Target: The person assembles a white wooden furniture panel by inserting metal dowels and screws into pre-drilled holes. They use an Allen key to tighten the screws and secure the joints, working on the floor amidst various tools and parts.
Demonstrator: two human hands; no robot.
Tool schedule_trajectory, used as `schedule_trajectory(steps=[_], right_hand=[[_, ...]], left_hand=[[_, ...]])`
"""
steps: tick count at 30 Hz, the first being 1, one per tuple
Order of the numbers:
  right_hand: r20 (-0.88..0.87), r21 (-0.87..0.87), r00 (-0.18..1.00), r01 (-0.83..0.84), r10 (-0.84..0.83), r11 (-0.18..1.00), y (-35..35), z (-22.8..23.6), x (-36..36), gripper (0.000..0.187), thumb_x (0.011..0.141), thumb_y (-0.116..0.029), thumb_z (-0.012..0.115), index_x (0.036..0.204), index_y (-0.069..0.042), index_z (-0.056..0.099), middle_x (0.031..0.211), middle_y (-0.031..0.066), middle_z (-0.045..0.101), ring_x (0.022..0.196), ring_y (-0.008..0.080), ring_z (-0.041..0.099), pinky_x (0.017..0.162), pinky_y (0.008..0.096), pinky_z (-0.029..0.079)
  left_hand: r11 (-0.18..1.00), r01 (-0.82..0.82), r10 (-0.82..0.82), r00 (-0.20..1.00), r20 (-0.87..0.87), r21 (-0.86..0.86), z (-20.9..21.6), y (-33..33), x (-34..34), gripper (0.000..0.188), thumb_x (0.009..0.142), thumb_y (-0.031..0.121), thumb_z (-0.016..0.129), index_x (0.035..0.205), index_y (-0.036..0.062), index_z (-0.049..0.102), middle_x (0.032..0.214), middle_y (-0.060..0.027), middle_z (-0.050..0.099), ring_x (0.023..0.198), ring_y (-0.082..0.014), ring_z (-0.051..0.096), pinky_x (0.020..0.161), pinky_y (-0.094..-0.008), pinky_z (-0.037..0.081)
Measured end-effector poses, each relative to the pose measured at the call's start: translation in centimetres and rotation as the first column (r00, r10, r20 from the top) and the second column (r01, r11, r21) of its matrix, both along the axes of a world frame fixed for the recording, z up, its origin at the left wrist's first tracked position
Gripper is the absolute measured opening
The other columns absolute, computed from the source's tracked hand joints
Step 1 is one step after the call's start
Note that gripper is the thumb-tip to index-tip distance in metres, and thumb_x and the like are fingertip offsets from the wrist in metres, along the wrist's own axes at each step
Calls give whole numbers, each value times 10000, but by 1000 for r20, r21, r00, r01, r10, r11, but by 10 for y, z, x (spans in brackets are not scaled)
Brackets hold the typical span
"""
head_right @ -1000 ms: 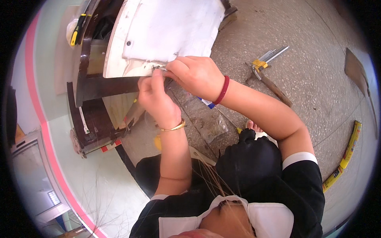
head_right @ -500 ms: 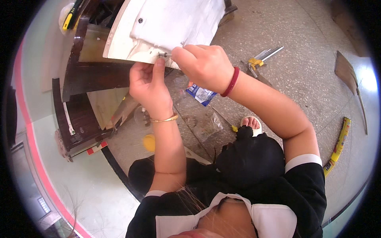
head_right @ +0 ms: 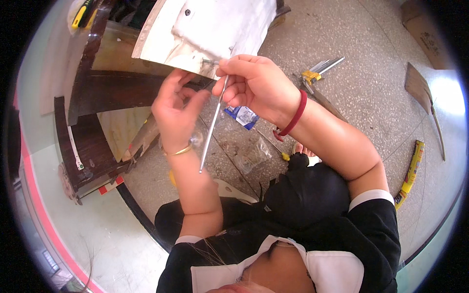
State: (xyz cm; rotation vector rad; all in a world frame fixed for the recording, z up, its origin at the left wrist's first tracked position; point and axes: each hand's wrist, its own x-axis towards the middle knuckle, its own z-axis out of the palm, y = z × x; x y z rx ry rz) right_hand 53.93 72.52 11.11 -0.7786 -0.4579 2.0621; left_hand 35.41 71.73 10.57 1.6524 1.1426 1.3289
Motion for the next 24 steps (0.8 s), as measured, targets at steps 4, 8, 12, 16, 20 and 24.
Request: schedule_trajectory(steps=[4, 8, 12, 16, 20, 24], right_hand=[[-36, -33, 999, -31, 30, 999, 3, 4, 1, 191, 969, -185, 506, 961, 1, 547, 781, 114, 671, 545, 86, 608, 505, 190, 504], [96, 111, 994, 47, -58, 993, -1, 6, -1, 192, 971, -197, 512, 980, -5, 526, 802, 109, 673, 574, 85, 616, 519, 194, 512], [294, 346, 947, 24, -132, 938, -4, 7, 3, 206, 943, -121, 520, 1081, 31, 528, 955, 163, 669, 786, 150, 666, 680, 261, 553], [606, 646, 723, -204, -332, 736, -10, 6, 8, 278, 871, -26, 561, 1141, 43, 549, 1061, 158, 658, 919, 190, 667, 786, 298, 550], [491, 809, 304, -506, -817, 298, -3, -2, 9, 255, 789, -64, 671, 1028, -11, 603, 823, 106, 655, 718, 257, 650, 625, 330, 527], [348, 838, 254, -515, -902, 178, 5, -2, 2, 154, 761, -110, 704, 863, -34, 617, 657, 91, 604, 579, 260, 600, 551, 353, 505]], left_hand=[[996, 38, -30, 995, -100, 83, -1, -5, 7, 888, 472, 289, 934, 1202, 16, 510, 1134, -78, 568, 989, -174, 578, 714, -285, 498], [999, -19, 20, 999, -34, 29, -5, -9, 18, 1021, 401, 406, 934, 1225, 18, 473, 1157, -85, 526, 995, -179, 572, 720, -286, 498], [1000, -9, 10, 997, 73, -12, -3, -10, 21, 968, 485, 423, 906, 1237, 2, 466, 1169, -107, 513, 985, -173, 587, 724, -271, 506], [1000, -6, 9, 996, 85, -31, -1, -13, 24, 957, 501, 438, 894, 1237, 2, 465, 1162, -105, 503, 989, -178, 586, 726, -274, 507], [1000, -11, 11, 998, 67, 6, -4, -11, 24, 952, 511, 447, 883, 1240, 2, 462, 1156, -102, 500, 971, -178, 587, 734, -270, 507], [995, -12, 18, 998, -54, 97, -6, -11, 18, 860, 571, 331, 900, 1238, 2, 468, 1156, -98, 503, 946, -174, 592, 711, -256, 510]])
